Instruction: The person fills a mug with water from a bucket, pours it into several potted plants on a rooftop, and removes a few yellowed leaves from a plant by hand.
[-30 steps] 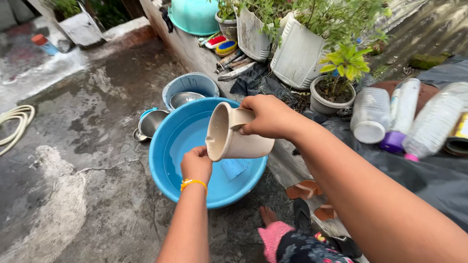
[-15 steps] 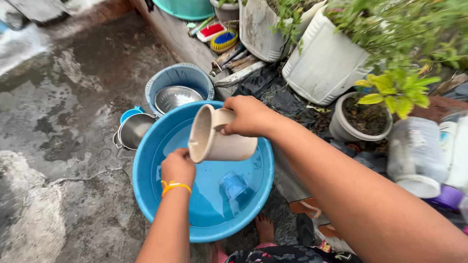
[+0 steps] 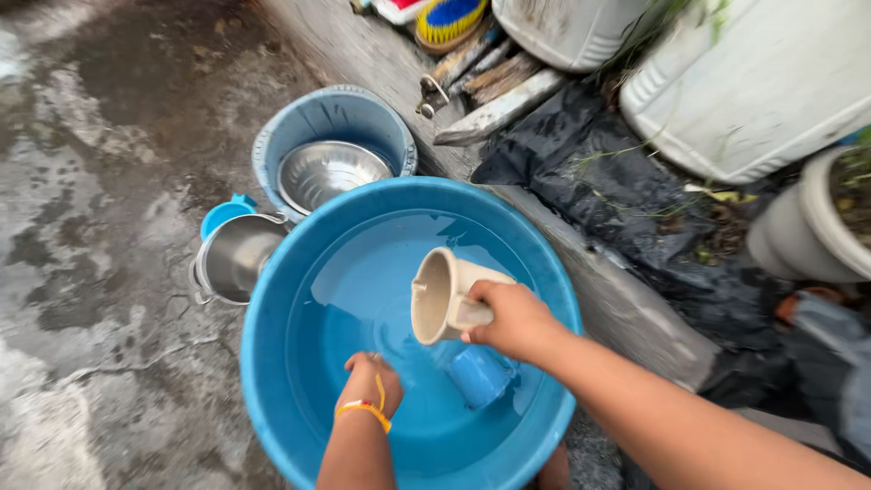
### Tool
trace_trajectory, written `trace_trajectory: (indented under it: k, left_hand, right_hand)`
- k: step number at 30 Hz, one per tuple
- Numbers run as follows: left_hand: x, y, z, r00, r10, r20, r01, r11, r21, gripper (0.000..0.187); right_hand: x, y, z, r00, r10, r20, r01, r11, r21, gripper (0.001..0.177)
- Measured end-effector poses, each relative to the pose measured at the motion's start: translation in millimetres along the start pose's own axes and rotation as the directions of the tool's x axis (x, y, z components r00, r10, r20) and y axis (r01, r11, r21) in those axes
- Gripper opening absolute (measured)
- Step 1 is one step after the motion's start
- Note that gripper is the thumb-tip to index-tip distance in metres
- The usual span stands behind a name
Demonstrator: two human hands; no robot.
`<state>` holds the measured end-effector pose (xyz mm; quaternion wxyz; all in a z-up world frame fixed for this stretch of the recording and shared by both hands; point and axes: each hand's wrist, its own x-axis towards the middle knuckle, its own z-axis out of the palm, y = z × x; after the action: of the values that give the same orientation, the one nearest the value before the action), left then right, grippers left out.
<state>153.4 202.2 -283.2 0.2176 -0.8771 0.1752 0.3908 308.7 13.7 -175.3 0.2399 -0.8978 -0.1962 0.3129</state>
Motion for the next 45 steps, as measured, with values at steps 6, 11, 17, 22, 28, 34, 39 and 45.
trace_trajectory:
  k: [6,11,17,22,28,34,39,45]
  left_hand:
    - [52.5,-9.4,40.9,0.995,0.007,0.098,-0.006,1.0,-0.005,0.026]
    - [96.3,3.4,55.3,0.974,-0.189,0.123,0.215,0.941,-0.261,0.023]
    - [126.5,24.2,73.1,0.958,-0.286,0.035,0.266,0.834,-0.484,0.016]
    - [132.9,31.3,78.7,0.96,-0.272,0.06,0.263,0.817,-0.513,0.019]
    - [117.6,40.4,64.2,0.936,-0.338,0.099,0.327,0.73,-0.6,0.019]
    - [109.6,30.0,13.0,0.799,-0.594,0.099,0.391,0.387,-0.835,0.022]
    - [102.9,3.0,-28.9,0.68,-0.71,0.185,0.209,-0.055,-0.976,0.022]
    - [72.8,-6.9,-110.3,0.713,-0.653,0.255,-0.472,-0.716,-0.514,0.027]
  right_hand:
    - [57.1,24.6,55.9,0.995,0.095,0.021,-0.091,0.985,-0.145,0.051]
    - [108.9,66.5,99.3,0.998,0.055,-0.003,-0.052,0.922,-0.385,0.035]
    - [137.3,114.7,144.7,0.998,0.002,0.065,0.037,0.803,-0.595,0.031]
    - [140.7,132.2,173.1,0.984,0.01,0.179,0.1,0.799,-0.593,0.031]
    - [132.8,152.1,186.0,0.996,-0.083,-0.036,0.074,0.977,-0.198,0.038]
    - [85.6,139.5,114.7,0.911,0.123,-0.394,0.008,0.949,0.315,0.039]
    - [9.9,73.0,27.4,0.89,0.302,-0.343,0.038,0.698,0.715,0.033]
    - [-74.7,-7.7,-79.9,0.864,0.172,-0.474,0.361,0.445,0.82,0.035]
